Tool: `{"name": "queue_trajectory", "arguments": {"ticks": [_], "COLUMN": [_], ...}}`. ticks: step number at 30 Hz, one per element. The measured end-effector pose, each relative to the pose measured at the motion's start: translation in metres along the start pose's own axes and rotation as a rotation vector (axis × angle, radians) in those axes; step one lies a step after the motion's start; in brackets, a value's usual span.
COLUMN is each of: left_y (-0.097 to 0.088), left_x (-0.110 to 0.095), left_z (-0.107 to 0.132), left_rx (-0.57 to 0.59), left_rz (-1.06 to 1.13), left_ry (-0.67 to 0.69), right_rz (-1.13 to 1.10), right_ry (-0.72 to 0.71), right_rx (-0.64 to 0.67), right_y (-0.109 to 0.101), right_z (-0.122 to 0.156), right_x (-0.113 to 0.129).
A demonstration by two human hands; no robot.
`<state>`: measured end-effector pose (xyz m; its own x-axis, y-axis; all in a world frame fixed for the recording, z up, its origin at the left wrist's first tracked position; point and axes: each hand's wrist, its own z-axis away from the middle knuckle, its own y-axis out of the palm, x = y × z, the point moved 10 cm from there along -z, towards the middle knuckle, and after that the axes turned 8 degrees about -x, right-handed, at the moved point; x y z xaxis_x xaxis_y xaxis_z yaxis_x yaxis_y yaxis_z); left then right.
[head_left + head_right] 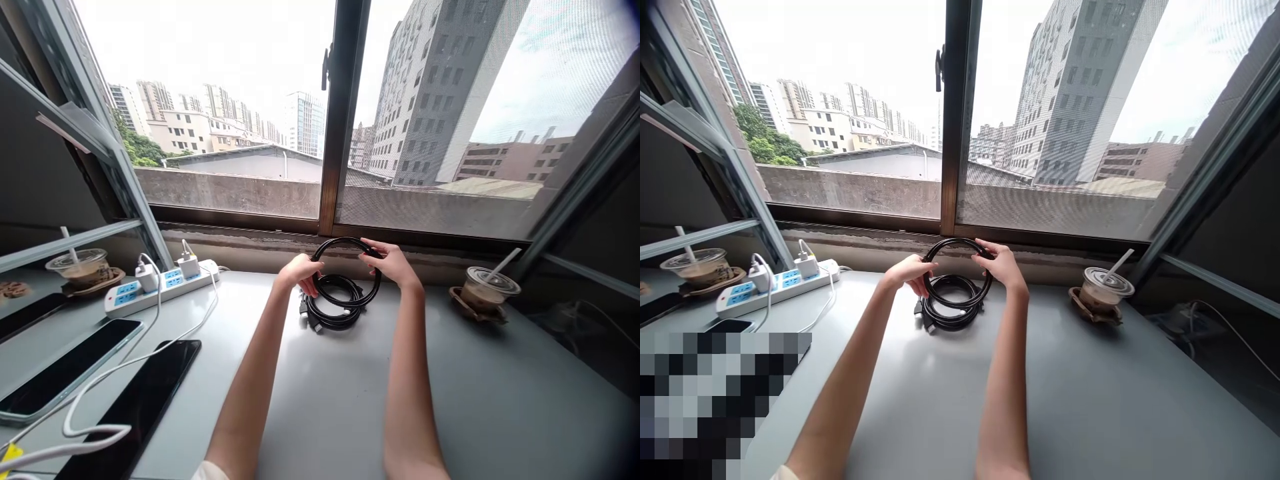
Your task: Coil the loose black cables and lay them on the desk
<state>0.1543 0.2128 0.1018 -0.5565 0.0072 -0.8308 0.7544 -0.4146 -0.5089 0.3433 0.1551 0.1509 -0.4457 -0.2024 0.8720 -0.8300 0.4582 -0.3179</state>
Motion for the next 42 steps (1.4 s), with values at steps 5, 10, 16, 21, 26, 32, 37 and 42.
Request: {"name": "queue_trajectory", "arguments": {"ticks": [5,10,16,21,26,32,37,42], "left_y": [0.013,0.022,0.004,-0.006,-0.014,-0.027,-0.029,-0.028], "left_x": [0.040,0.069,0.065,0.081,0.098,0.106,0.118,0.125], "left_z": [-0.021,-0.033,-0.037,-0.036,-0.030,-0.011,-0.009,-0.013], "left_rx": [0.034,0.030,-0.130,-0.246,-0.352,-0.518,-0.551,-0.541], "left_rz": [-0.127,-0.233,-0.358,-0.393,-0.340,-0.302,-0.290,-0.285], "left_ry": [-0.135,-0.252,-0.183,-0.116,0.070,0.200,0.162,0.114], "right_rz": [0.079,0.101,0.046,-0.002,-0.034,-0.081,-0.082,-0.151], "right_ry": [0.225,0.325,0.328,0.348,0.349,0.287,0.330,0.321], "right_rx": [0.178,0.243,0.216,0.176,0.118,-0.069,-0.227,-0.226], "right_y": [0.032,0.058,0.066,0.066,0.063,0.046,0.012,-0.007], "right_z": [0.001,0.002,0.000,0.003,0.006,0.016,0.040,0.061], "right_x": [-0.066,-0.112,-0.126,-0.135,-0.138,-0.141,-0.167,-0.173]}}
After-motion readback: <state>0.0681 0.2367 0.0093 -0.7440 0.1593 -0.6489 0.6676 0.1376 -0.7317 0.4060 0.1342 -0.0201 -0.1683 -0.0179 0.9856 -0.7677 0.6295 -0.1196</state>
